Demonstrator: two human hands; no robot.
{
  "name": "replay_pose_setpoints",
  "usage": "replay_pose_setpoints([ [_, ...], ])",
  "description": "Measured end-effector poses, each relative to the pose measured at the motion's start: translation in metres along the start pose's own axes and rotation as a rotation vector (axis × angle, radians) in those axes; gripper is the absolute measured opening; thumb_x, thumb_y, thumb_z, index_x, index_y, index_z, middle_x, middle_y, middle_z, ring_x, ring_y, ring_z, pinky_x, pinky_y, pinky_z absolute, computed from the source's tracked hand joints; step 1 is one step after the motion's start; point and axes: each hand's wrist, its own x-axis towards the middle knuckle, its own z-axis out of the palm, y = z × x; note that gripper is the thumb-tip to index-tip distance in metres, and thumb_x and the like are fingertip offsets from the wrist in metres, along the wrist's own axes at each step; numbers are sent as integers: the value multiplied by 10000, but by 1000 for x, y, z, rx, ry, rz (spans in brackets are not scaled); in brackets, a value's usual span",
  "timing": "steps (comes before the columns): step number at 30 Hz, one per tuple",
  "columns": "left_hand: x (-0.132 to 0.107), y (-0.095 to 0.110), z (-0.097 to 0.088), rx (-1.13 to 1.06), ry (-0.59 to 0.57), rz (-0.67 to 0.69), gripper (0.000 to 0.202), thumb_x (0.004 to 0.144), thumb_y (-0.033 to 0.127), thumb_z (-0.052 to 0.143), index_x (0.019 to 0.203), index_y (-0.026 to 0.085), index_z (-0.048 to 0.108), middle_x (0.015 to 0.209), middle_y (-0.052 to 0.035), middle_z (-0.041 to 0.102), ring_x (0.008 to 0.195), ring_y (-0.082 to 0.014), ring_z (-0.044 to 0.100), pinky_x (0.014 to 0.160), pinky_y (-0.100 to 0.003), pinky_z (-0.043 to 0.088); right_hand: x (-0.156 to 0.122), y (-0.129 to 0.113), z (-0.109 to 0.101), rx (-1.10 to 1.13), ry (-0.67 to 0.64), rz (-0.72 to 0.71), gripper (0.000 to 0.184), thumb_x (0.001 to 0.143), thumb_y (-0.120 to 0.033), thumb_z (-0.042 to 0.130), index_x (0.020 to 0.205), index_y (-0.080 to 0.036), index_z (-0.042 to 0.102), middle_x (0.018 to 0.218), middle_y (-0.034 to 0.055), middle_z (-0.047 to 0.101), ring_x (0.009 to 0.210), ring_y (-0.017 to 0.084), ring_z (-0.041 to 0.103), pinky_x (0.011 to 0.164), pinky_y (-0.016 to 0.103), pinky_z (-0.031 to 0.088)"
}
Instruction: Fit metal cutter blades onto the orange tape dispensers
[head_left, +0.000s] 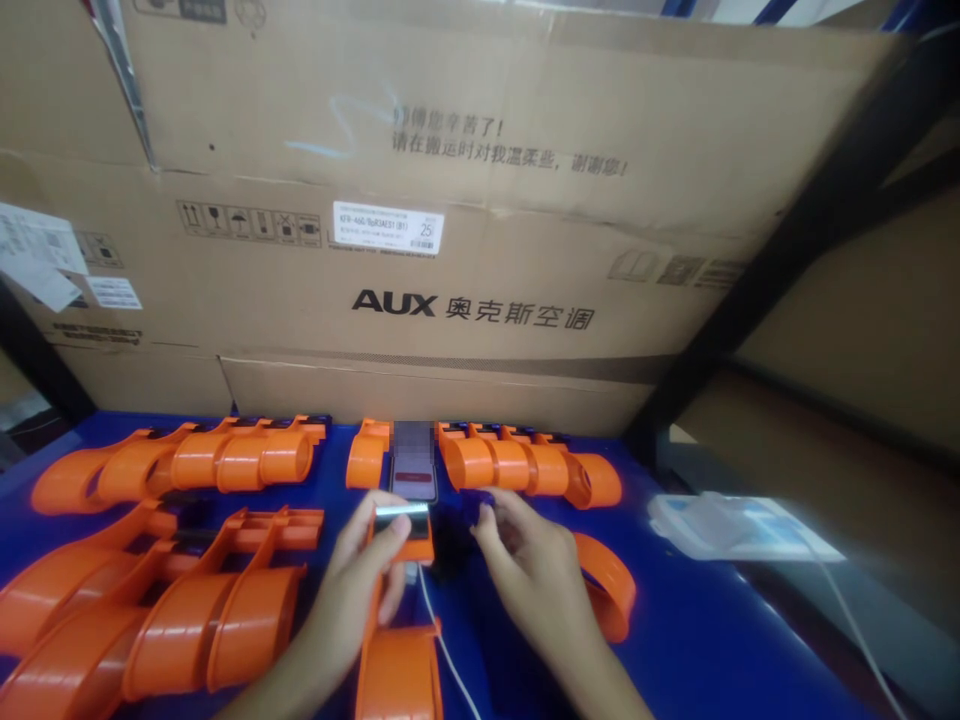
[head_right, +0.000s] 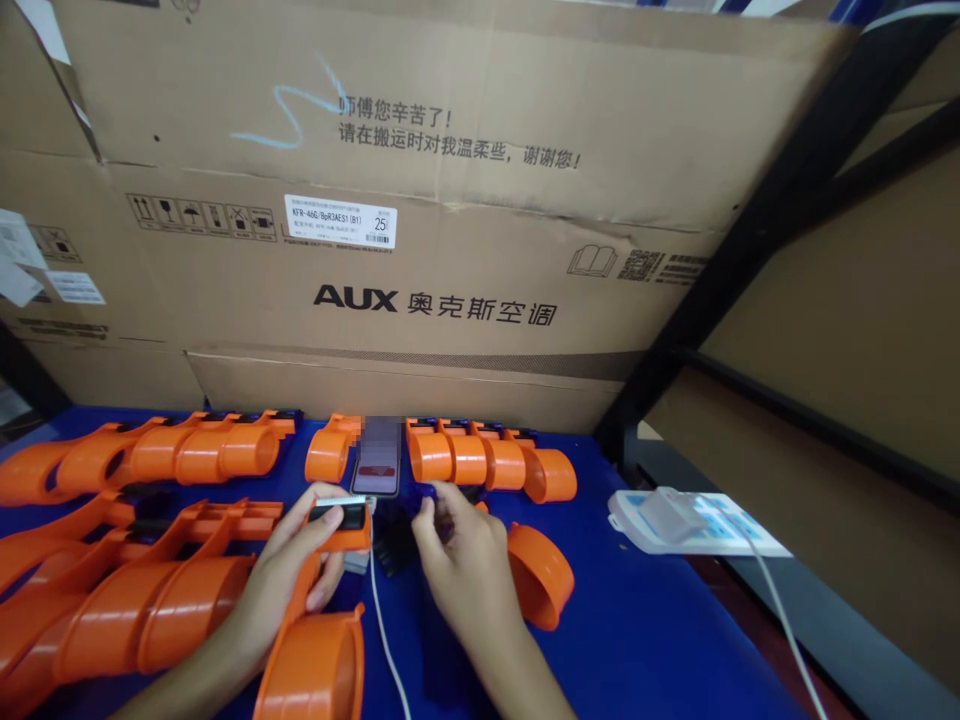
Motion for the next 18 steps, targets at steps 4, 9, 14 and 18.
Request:
replay_pose_setpoints([
  [4, -1, -7, -1, 16, -8, -7, 307, 952, 535, 552, 985, 230, 568, 386, 122, 365, 325, -68, 271, 399, -185, 204, 3, 10, 5, -108, -87, 26, 261, 987, -329, 498, 1066, -175, 694, 651, 22, 717, 540, 204, 682, 542, 274, 481],
  [9, -2, -9, -1, 23, -20, -2, 323, 944, 536, 580, 1015, 221, 576, 435, 120, 375, 350, -65, 289, 397, -186, 194, 0, 19, 9, -216, -202, 96, 343, 1007, -322, 427, 1178, -176, 686, 818, 81, 798, 743, 275, 773, 659, 323, 526],
  [14, 2, -14, -4, 35, -13, 5, 304, 947, 527, 588, 1010, 230, 565, 467, 112, 409, 355, -66, 322, 401, -186, 231, 1, 19, 6, -248, -167, 88, 346, 1014, -301, 403, 1182, -198, 688, 883, 86, 806, 759, 282, 779, 660, 331, 528],
  [18, 4, -19, -6, 57, -16, -13, 302, 963, 515, 569, 1061, 229, 561, 475, 114, 406, 361, -68, 324, 401, -185, 239, 2, 16, 4, -191, -121, 49, 296, 1008, -291, 447, 1112, -205, 710, 851, 74, 798, 724, 268, 766, 653, 328, 538],
])
